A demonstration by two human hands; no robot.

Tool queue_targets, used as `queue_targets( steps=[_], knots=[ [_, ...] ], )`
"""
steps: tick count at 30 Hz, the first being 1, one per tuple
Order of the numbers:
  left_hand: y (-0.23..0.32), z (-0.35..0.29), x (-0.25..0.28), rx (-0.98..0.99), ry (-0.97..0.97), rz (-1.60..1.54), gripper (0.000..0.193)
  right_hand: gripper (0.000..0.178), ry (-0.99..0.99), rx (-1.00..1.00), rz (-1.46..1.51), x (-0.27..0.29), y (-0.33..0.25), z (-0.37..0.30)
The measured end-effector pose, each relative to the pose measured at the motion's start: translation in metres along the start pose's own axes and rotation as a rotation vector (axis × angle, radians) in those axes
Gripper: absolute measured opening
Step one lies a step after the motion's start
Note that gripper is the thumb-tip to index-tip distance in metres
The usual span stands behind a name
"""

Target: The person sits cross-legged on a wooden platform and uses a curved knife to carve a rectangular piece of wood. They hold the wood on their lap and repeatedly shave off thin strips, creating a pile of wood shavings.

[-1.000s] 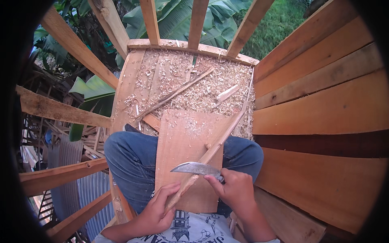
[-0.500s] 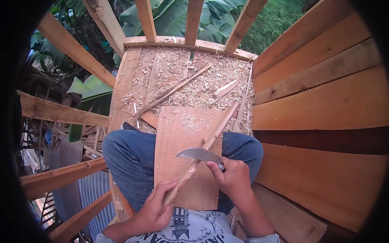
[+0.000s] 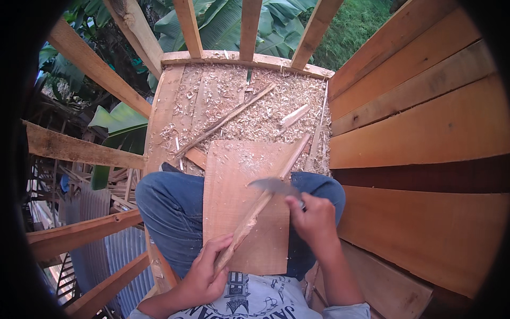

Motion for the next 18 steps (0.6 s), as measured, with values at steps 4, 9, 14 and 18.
queue_targets(
  steps=[4,9,14,18],
  knots=[
    [0.000,0.003,0.000,-0.020,0.030,0.038,0.057,0.050,-0.053,-0.043,0.095,-0.001,-0.011,-0.004],
    [0.009,0.001,-0.003,0.012,0.035,0.084,0.056,0.046,-0.051,-0.044,0.061,0.004,0.013,0.004],
    [0.009,0.004,0.000,0.001,0.054,0.075,0.056,0.041,-0.096,0.246,0.029,-0.006,-0.025,-0.011],
    [0.011,0.002,-0.004,-0.003,0.046,0.092,0.056,0.050,-0.030,0.080,0.052,-0.001,0.030,0.009]
  ],
)
Point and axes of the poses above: each hand's wrist, its own z-axis towards the middle knuckle, its own x-axis out of the back of the hand, y = z × x, the point moved 8 cm from there along z, towards the middle knuckle, and after that the axes turned 14 degrees about x, right-handed, at the moved point
